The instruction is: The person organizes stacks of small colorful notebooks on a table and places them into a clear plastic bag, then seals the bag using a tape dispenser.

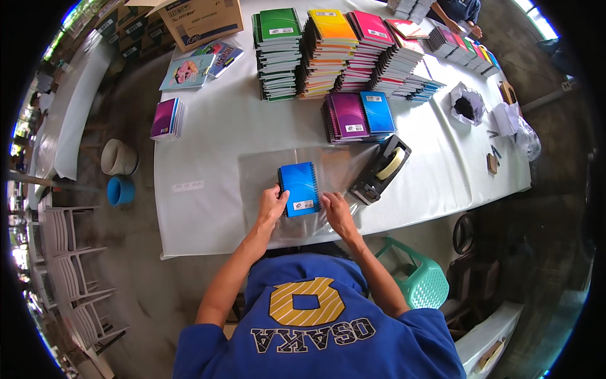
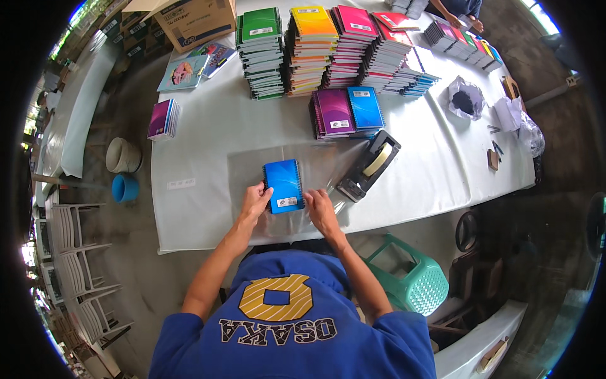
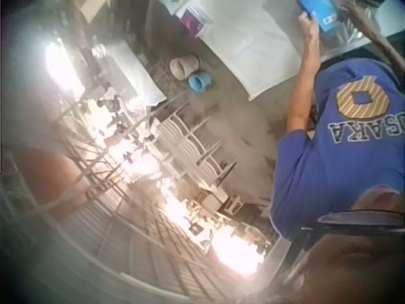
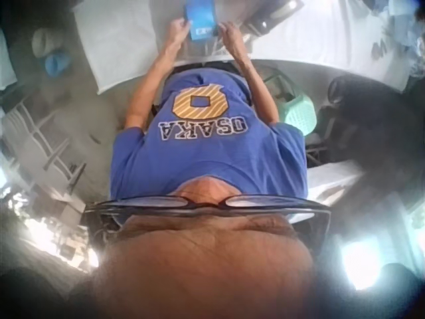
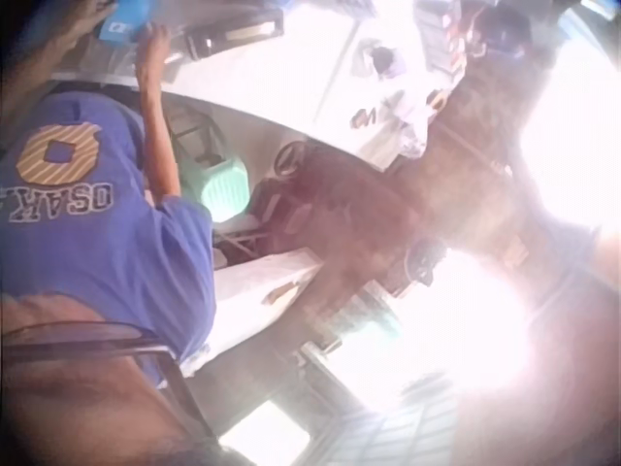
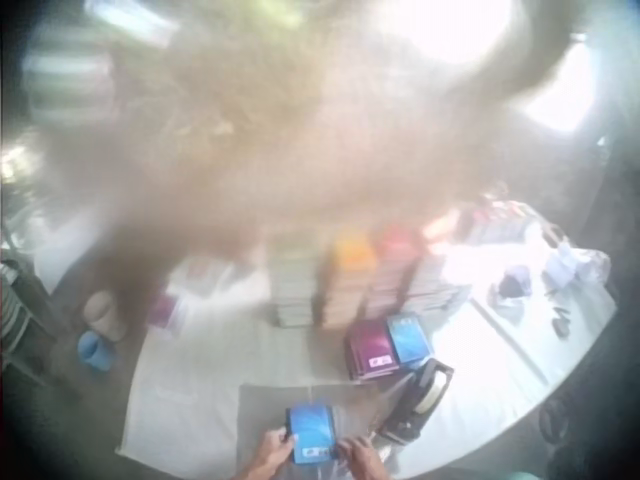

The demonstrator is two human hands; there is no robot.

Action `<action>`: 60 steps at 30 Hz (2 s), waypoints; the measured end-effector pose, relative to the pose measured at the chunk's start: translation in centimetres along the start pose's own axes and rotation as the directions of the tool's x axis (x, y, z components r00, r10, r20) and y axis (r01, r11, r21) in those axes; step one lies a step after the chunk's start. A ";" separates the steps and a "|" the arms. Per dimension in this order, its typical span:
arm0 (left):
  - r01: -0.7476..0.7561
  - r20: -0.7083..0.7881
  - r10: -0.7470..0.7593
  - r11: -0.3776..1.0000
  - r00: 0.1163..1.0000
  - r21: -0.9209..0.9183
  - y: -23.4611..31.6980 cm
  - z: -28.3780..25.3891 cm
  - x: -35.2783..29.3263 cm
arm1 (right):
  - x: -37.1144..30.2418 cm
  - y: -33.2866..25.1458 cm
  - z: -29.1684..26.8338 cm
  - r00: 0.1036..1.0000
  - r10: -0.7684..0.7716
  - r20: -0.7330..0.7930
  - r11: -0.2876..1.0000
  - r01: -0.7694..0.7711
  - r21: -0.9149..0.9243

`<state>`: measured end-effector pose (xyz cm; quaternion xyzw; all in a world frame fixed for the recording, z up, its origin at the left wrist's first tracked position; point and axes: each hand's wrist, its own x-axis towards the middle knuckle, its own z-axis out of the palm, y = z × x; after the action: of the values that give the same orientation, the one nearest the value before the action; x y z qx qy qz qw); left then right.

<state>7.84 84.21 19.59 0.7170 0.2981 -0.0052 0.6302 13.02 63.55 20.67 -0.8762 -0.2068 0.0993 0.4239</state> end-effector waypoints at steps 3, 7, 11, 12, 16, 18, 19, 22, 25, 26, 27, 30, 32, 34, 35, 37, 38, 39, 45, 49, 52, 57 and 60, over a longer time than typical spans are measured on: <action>-0.047 -0.001 0.047 0.992 0.999 0.114 -0.2 -0.5 0.2 | -2.8 -0.3 -1.1 0.976 0.073 -0.207 0.953 -0.130 -0.275; -0.043 0.029 0.040 0.990 0.999 0.134 0.6 -0.3 0.0 | -4.4 0.4 -1.8 0.914 0.312 -0.258 0.706 -0.405 -0.581; -0.058 0.008 0.058 0.979 0.998 0.194 0.4 -0.4 0.3 | -3.5 0.5 -0.9 0.923 0.193 -0.334 0.699 -0.368 -0.613; -0.039 -0.006 0.041 0.982 0.999 0.187 0.2 -0.5 0.3 | -3.0 0.1 -0.5 0.920 0.196 -0.340 0.700 -0.374 -0.609; -0.057 -0.006 0.059 0.984 0.998 0.168 -0.3 -0.5 0.5 | 0.1 -0.6 0.6 0.933 0.219 -0.285 0.777 -0.343 -0.528; -0.057 0.009 0.057 0.985 0.998 0.163 -0.6 -0.7 0.6 | 1.4 -1.0 0.8 0.924 0.309 -0.225 0.764 -0.382 -0.520; -0.062 0.021 0.059 0.984 0.998 0.168 -0.3 -0.6 0.5 | 1.3 -0.2 1.2 0.919 0.317 -0.235 0.761 -0.394 -0.515; -0.068 0.034 0.063 0.982 0.997 0.178 0.2 -0.4 0.4 | 0.6 2.0 1.8 0.935 0.237 -0.266 0.808 -0.341 -0.480; -0.089 0.018 0.088 0.990 0.996 0.111 -1.5 -0.8 0.9 | -0.4 1.2 1.4 0.957 0.214 -0.196 0.849 -0.281 -0.447; -0.087 0.021 0.085 0.987 0.996 0.137 -1.4 -0.8 0.8 | -1.2 1.1 1.2 0.940 0.196 -0.280 0.844 -0.307 -0.440; -0.085 0.024 0.082 0.983 0.996 0.163 -1.3 -0.8 0.8 | -1.8 1.1 1.1 0.915 0.176 -0.362 0.840 -0.331 -0.430; -0.069 0.034 0.065 0.985 0.997 0.157 -0.8 -0.5 0.5 | -3.3 1.1 1.3 0.847 0.331 -0.416 0.746 -0.505 -0.435; -0.104 0.026 0.102 0.985 0.994 0.135 -0.9 -0.6 0.4 | -3.6 1.0 1.3 0.827 0.336 -0.451 0.720 -0.534 -0.442; -0.137 0.019 0.136 0.984 0.991 0.116 -0.4 -0.7 0.2 | -3.8 0.7 1.1 0.794 0.422 -0.437 0.711 -0.589 -0.383; -0.099 0.037 0.094 0.984 0.995 0.146 0.0 -0.8 0.0 | -3.9 0.5 0.8 0.791 0.426 -0.438 0.710 -0.593 -0.380; -0.064 0.058 0.054 0.982 0.997 0.178 0.5 -0.9 -0.2 | -4.2 0.3 0.0 0.768 0.324 -0.552 0.608 -0.616 -0.501; -0.056 0.057 0.047 0.985 0.997 0.166 0.5 -0.9 -0.2 | -4.1 0.5 0.0 0.732 0.425 -0.532 0.614 -0.665 -0.425; -0.049 0.057 0.040 0.987 0.998 0.154 0.6 -0.9 -0.2 | -4.1 0.8 -0.1 0.729 0.427 -0.535 0.613 -0.668 -0.422; -0.110 0.046 0.105 0.984 0.993 0.136 -1.4 -1.2 0.6 | -4.4 1.9 -1.2 0.700 0.518 -0.491 0.783 -0.620 -0.057; -0.115 0.042 0.112 0.989 0.993 0.095 -0.8 -0.9 0.3 | -4.4 1.6 -1.2 0.783 0.324 -0.530 0.883 -0.451 -0.128; -0.088 0.048 0.083 0.990 0.995 0.108 0.0 -0.9 -0.1 | -4.0 0.7 -1.1 0.831 0.300 -0.469 0.887 -0.423 -0.183; -0.041 0.062 0.034 0.993 0.997 0.113 0.3 -1.0 -0.2 | -2.7 -1.8 -1.4 0.831 0.315 -0.459 0.869 -0.447 -0.213; -0.076 0.032 0.073 0.993 0.997 0.096 0.1 -1.1 -0.3 | -2.4 -3.4 -2.3 0.834 0.384 -0.396 0.793 -0.518 -0.322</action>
<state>7.21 85.03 20.03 0.7571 0.2615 -0.0062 0.5986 10.77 62.76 24.79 -0.9739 0.0639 0.0132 0.2175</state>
